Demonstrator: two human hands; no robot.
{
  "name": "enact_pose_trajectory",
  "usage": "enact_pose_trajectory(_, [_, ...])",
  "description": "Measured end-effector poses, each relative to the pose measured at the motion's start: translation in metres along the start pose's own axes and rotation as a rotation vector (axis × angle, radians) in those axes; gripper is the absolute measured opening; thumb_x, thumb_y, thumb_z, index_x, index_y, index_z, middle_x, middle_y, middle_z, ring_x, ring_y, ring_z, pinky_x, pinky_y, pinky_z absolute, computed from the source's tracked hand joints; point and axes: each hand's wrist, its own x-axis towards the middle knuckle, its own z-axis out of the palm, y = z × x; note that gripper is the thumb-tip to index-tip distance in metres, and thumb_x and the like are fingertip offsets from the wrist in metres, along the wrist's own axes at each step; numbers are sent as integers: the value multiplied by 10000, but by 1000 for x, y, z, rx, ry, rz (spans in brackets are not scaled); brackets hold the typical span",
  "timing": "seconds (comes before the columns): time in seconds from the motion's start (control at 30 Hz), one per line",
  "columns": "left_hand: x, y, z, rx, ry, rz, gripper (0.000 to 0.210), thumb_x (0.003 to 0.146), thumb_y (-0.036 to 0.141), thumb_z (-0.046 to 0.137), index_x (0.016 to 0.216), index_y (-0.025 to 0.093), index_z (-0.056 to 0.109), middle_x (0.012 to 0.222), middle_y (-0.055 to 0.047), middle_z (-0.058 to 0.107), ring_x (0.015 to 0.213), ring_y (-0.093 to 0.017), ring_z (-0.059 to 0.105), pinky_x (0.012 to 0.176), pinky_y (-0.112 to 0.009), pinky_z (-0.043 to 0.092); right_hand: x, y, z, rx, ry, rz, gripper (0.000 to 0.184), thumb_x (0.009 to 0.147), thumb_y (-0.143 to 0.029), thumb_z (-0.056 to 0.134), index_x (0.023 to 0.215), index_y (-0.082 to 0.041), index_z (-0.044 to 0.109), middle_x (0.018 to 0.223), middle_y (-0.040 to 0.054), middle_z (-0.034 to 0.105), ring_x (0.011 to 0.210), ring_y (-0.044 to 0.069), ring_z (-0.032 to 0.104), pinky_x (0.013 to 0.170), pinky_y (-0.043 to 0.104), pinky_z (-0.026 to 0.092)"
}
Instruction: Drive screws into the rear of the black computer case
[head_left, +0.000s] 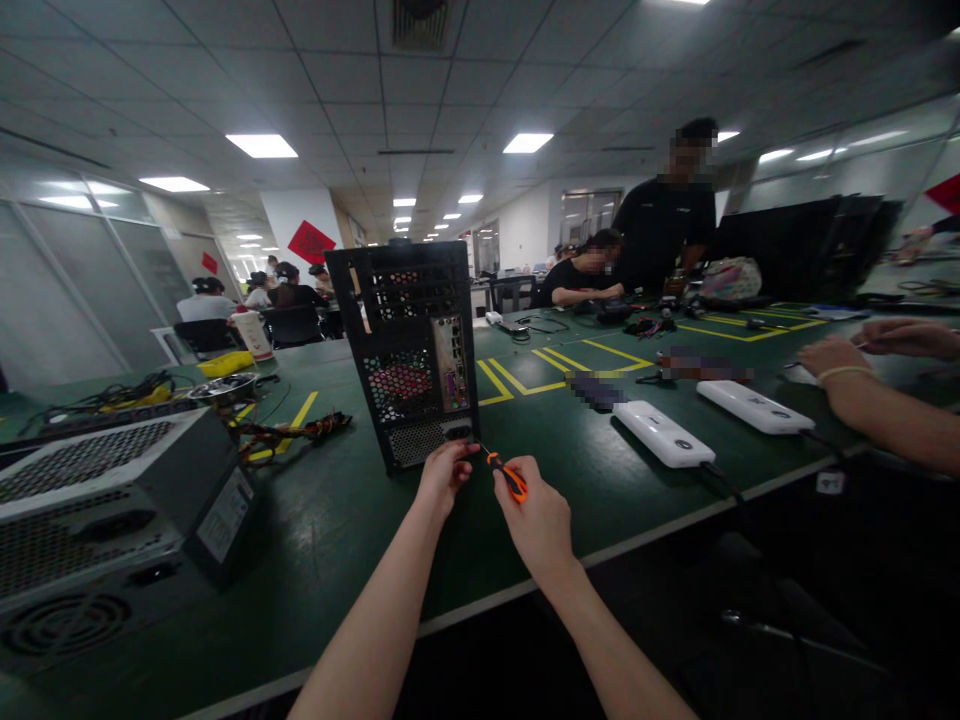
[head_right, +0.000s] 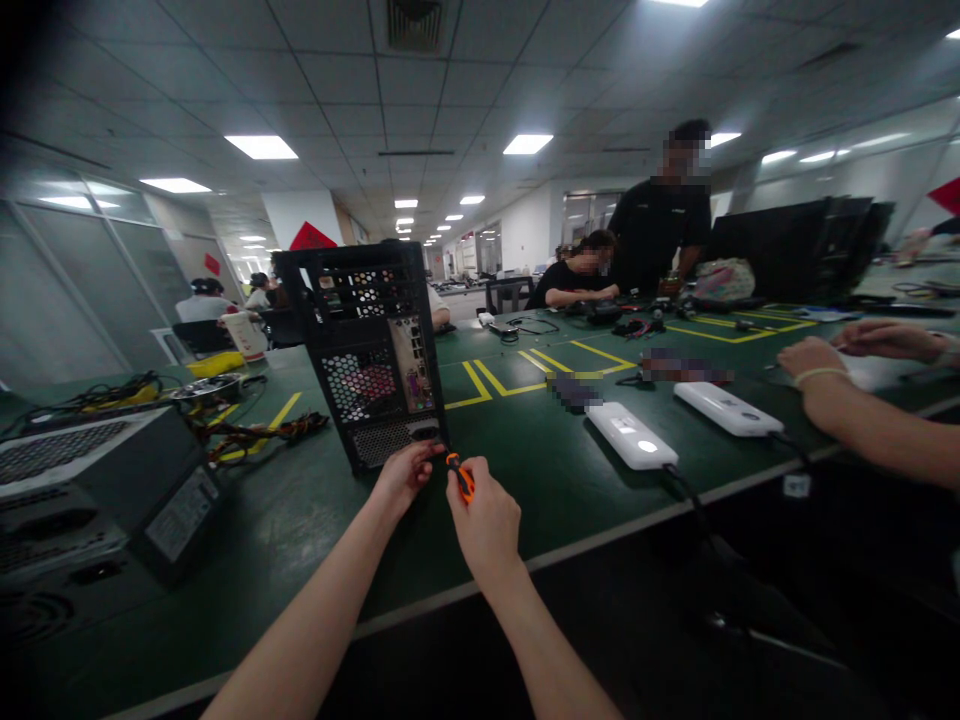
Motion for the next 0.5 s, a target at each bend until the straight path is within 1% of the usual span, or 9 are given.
enact_pose_trajectory(0.13, [0, 1, 0, 0, 10, -15, 258, 660, 164, 523, 911, 103, 525, 846, -110, 616, 389, -24, 416, 338, -152, 236, 1, 1, 0, 140, 19, -97, 165, 825, -281, 345, 884, -199, 475, 823, 18, 576, 726, 127, 554, 636, 222, 387])
enact_pose_trajectory(0.2, [1, 0, 0, -3, 7, -11, 262, 658, 175, 532, 911, 103, 528, 851, -112, 615, 390, -22, 415, 336, -152, 235, 1, 1, 1, 154, 12, -111, 166, 826, -266, 342, 897, -199, 477, 838, 25, 568, 749, 132, 547, 662, 232, 389])
enact_pose_trajectory(0.37, [2, -1, 0, 1, 9, -5, 255, 652, 185, 539, 892, 101, 525, 867, -119, 611, 387, -22, 415, 338, -152, 240, 0, 1, 1, 92, -33, -74, 132, 817, -260, 366, 867, -205, 475, 793, 6, 566, 697, 125, 545, 612, 221, 385])
enact_pose_trajectory(0.5, [2, -1, 0, 3, 16, 4, 257, 654, 187, 539, 895, 102, 518, 859, -122, 612, 389, -24, 418, 340, -154, 242, -1, -1, 0, 53, -22, -71, 131, 815, -256, 364, 851, -205, 478, 781, 3, 564, 686, 123, 544, 590, 217, 378])
